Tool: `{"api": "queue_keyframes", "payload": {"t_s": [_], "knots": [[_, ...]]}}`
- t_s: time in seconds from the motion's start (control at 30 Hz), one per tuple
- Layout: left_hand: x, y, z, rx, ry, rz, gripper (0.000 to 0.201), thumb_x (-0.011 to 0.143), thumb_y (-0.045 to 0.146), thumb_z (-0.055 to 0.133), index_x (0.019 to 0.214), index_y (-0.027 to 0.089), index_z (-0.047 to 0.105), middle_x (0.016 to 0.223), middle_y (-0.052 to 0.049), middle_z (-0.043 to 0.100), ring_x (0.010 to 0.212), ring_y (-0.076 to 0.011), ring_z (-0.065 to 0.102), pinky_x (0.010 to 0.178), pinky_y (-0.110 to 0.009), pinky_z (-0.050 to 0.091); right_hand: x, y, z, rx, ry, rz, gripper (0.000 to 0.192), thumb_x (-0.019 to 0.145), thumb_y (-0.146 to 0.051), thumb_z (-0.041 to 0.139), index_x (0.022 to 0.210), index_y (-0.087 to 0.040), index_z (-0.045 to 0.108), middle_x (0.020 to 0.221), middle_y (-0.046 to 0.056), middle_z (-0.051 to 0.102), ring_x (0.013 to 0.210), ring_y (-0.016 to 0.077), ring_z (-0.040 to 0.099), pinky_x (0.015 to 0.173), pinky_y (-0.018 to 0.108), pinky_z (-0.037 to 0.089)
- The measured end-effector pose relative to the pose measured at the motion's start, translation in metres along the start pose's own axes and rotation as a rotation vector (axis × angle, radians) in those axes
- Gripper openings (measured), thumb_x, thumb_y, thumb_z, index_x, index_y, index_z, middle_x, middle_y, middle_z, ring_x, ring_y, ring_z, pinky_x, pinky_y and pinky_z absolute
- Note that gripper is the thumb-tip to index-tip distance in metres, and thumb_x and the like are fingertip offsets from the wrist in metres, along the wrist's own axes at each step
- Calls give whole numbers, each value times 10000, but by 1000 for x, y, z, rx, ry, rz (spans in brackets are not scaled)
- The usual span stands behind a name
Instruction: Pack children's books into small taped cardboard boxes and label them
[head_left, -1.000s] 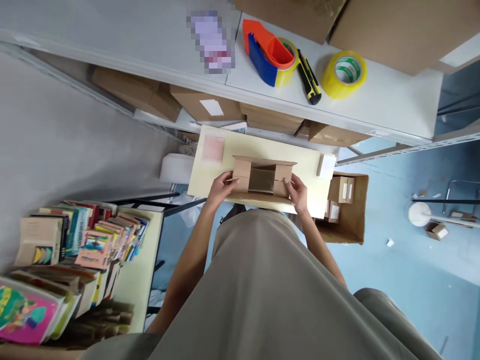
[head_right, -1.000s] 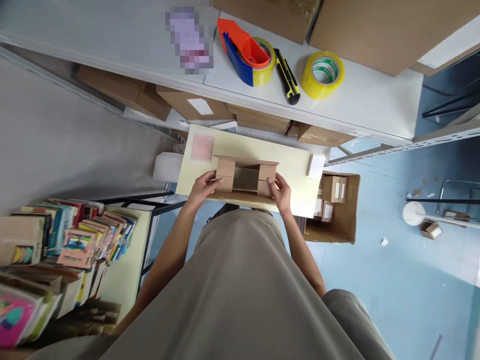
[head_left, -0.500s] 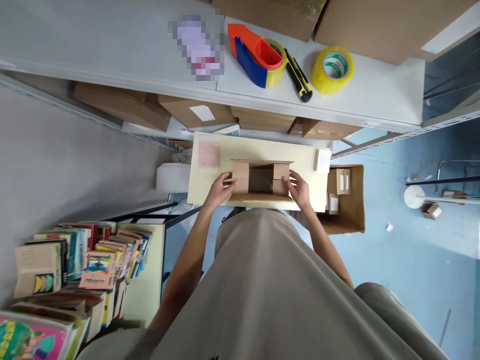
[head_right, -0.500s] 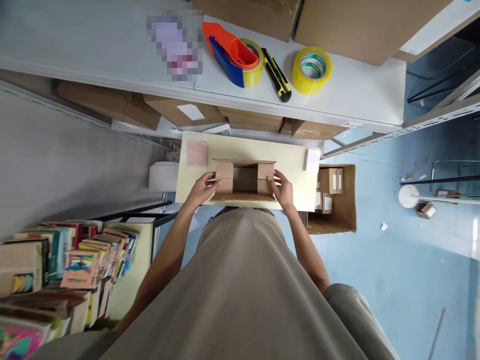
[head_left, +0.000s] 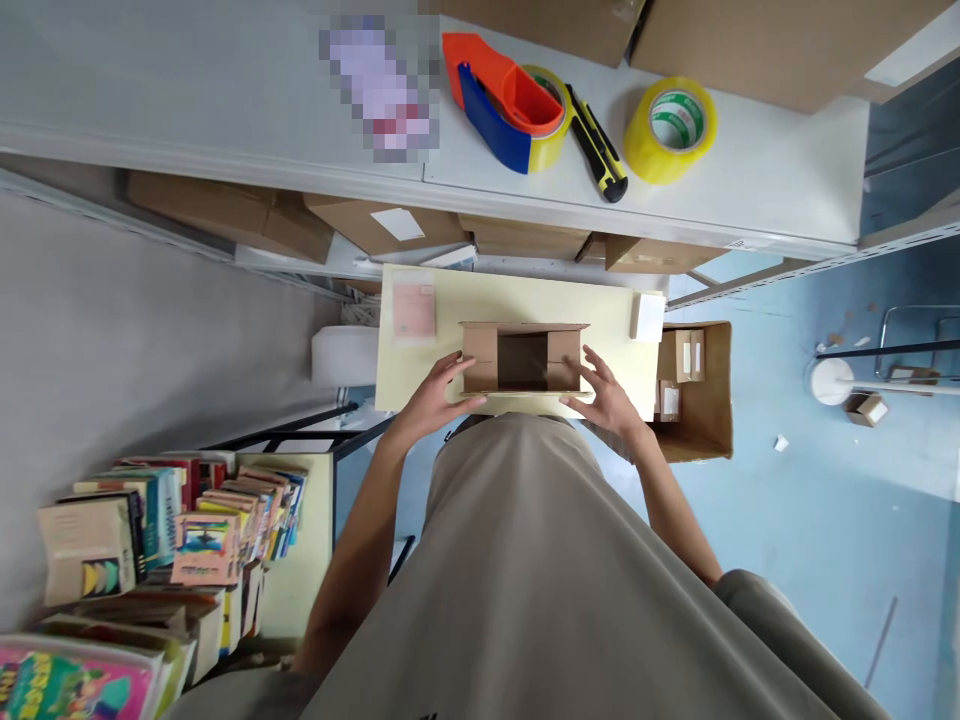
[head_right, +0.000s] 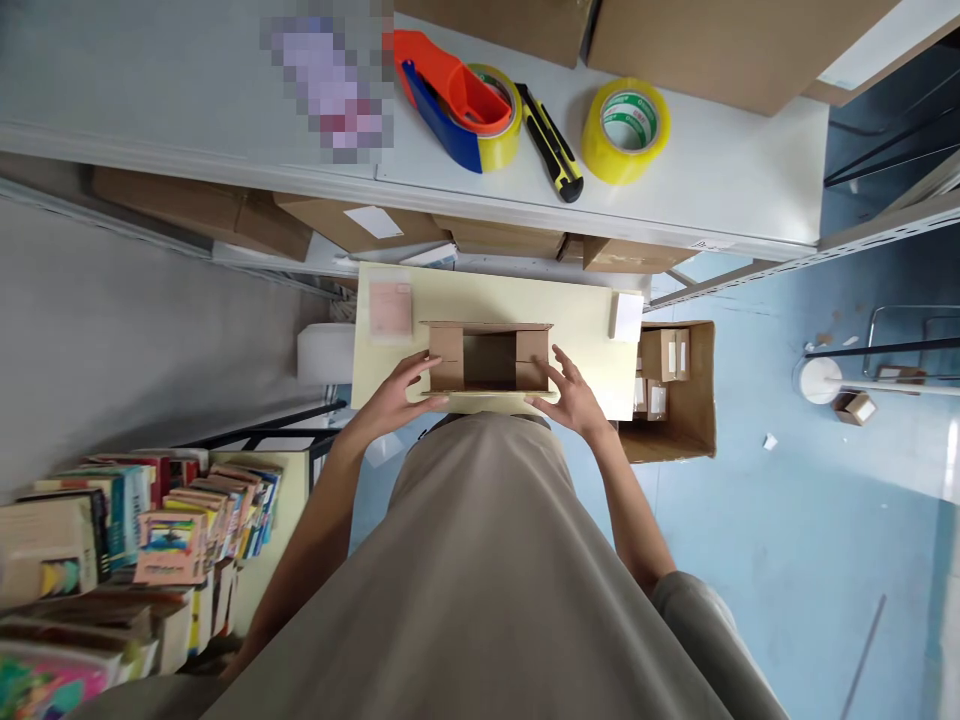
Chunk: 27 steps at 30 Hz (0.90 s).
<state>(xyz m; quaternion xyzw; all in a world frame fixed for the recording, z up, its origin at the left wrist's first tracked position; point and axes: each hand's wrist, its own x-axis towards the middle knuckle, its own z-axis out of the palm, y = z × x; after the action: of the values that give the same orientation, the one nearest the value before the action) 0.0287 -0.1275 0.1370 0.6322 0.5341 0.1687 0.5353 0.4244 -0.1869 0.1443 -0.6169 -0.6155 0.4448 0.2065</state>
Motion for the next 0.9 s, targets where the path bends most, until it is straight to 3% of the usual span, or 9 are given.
{"api": "queue_keyframes", "payload": {"t_s": [0.1, 0.2, 0.3, 0.37, 0.43, 0.57, 0.7, 0.8, 0.9], "knots": [[17, 3, 2, 41, 66, 1, 607, 961, 712, 815, 1395, 290, 778, 1518, -134, 707, 1464, -378, 677, 1339, -529, 493, 13, -1, 4, 17, -8, 6, 747, 1031, -833, 710, 1622, -377, 732, 1801, 77, 572, 1754, 441, 424, 1401, 701, 462], [27, 5, 4, 68, 173, -92, 715, 936, 672, 881, 1495, 273, 681, 1448, -146, 741, 1224, -371, 772, 1199, -537, 590, 19, 1, 5, 87, 89, 38, 684, 1124, -826, 516, 1529, -348, 789, 1652, 103, 710, 1585, 415, 637, 1329, 676, 555], [35, 7, 6, 98, 243, -68, 960, 908, 547, 957, 1711, 290, 498, 1652, -180, 627, 1334, -392, 743, 1196, -520, 592, 26, 2, 4, 102, 193, 80, 815, 1089, -828, 595, 1747, -349, 571, 1634, 146, 708, 1260, 400, 815, 1110, 681, 695], [37, 8, 7, 129, 236, 19, 896, 936, 464, 940, 1715, 316, 524, 1765, -163, 520, 1481, -400, 670, 1259, -510, 558, 30, 2, 4, 79, 208, 63, 916, 1065, -812, 654, 1839, -386, 413, 1707, 146, 640, 1190, 382, 829, 1050, 668, 719], [38, 7, 8, 144, 218, 76, 680, 968, 420, 904, 1596, 326, 660, 1771, -132, 504, 1514, -391, 652, 1305, -516, 532, 33, 4, 4, 32, 209, 19, 822, 1084, -787, 637, 1799, -412, 484, 1731, 121, 609, 1202, 366, 824, 1067, 649, 721], [37, -1, 10, 114, 219, 70, 323, 990, 460, 864, 1270, 304, 823, 1694, -111, 571, 1451, -367, 695, 1321, -531, 539, 30, 9, 6, -94, 203, -14, 622, 1125, -798, 539, 1495, -364, 788, 1632, 114, 689, 1163, 360, 834, 1050, 613, 731], [36, -9, 14, 11, 243, 52, 403, 1017, 606, 770, 1257, 289, 837, 1575, -141, 654, 1520, -374, 642, 1190, -524, 639, 23, 14, 12, -84, 170, 9, 682, 1066, -857, 619, 1475, -341, 799, 1615, 120, 713, 1151, 369, 842, 1052, 601, 731], [39, -11, 17, -66, 261, 32, 468, 1018, 671, 706, 1224, 268, 828, 1497, -161, 689, 1494, -371, 653, 1086, -500, 678, 22, 13, 21, 10, 230, 39, 622, 1080, -846, 610, 1398, -357, 825, 1512, 100, 761, 1115, 325, 839, 1011, 559, 750], [44, -14, 20, -158, 283, -49, 531, 953, 683, 758, 1276, 261, 755, 1492, -158, 700, 1404, -347, 702, 1054, -478, 672, 24, 10, 29, 118, 293, 57, 610, 1074, -855, 613, 1339, -347, 824, 1432, 101, 764, 1088, 303, 826, 949, 541, 765]]}}
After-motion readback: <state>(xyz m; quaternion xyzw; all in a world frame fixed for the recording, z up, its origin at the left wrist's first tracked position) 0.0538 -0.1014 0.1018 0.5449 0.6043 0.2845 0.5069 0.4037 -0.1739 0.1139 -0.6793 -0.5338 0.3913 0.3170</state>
